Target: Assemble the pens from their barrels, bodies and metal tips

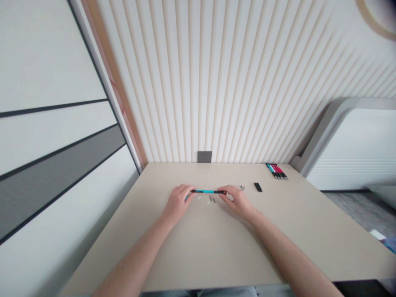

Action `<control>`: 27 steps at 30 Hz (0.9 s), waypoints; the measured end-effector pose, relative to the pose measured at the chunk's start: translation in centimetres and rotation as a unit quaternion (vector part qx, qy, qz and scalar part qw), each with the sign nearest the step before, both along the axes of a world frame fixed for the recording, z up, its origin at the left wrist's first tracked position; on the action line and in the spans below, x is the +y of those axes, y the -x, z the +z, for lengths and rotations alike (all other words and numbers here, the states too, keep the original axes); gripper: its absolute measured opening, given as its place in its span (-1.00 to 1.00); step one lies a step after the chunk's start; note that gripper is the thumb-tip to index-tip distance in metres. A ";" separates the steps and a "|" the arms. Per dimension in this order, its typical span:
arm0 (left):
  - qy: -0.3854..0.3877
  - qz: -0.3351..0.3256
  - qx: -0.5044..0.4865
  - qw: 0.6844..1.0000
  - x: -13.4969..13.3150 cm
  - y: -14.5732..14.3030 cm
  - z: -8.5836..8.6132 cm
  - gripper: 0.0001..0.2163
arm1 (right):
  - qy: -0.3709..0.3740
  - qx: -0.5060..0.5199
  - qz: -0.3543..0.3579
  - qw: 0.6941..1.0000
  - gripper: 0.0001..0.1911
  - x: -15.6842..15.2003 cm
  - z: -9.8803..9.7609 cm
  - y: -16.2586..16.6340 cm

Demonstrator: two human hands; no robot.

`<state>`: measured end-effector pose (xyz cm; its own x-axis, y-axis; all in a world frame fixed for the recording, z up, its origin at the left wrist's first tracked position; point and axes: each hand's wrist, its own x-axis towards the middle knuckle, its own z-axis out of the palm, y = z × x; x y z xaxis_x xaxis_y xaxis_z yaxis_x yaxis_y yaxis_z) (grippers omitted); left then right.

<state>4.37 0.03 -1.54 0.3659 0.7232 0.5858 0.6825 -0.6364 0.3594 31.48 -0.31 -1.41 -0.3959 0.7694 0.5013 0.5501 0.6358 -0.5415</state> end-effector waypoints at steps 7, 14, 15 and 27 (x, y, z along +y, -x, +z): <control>-0.002 -0.015 0.004 1.000 0.0 0.0 -0.1 -0.92 | 0.008 -0.024 0.007 1.000 -0.77 -0.2 0.2 0.2; -0.004 -0.036 0.043 0.998 0.0 0.0 0.3 -0.92 | -0.013 -0.115 -0.014 0.993 -0.72 -0.1 0.1 0.0; -0.004 -0.037 0.044 0.998 0.0 0.0 0.3 -0.92 | -0.014 -0.120 -0.016 0.993 -0.72 0.0 0.1 0.0; -0.009 -0.003 -0.002 1.000 -0.1 -0.1 0.1 -0.89 | -0.001 -0.058 -0.018 0.998 -0.75 -0.3 0.6 0.3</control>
<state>4.51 -0.05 -1.43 0.3677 0.7107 0.5998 0.6768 -0.6468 0.3514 31.14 -0.66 -0.80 -0.4231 0.7832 0.4555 0.6312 0.6155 -0.4720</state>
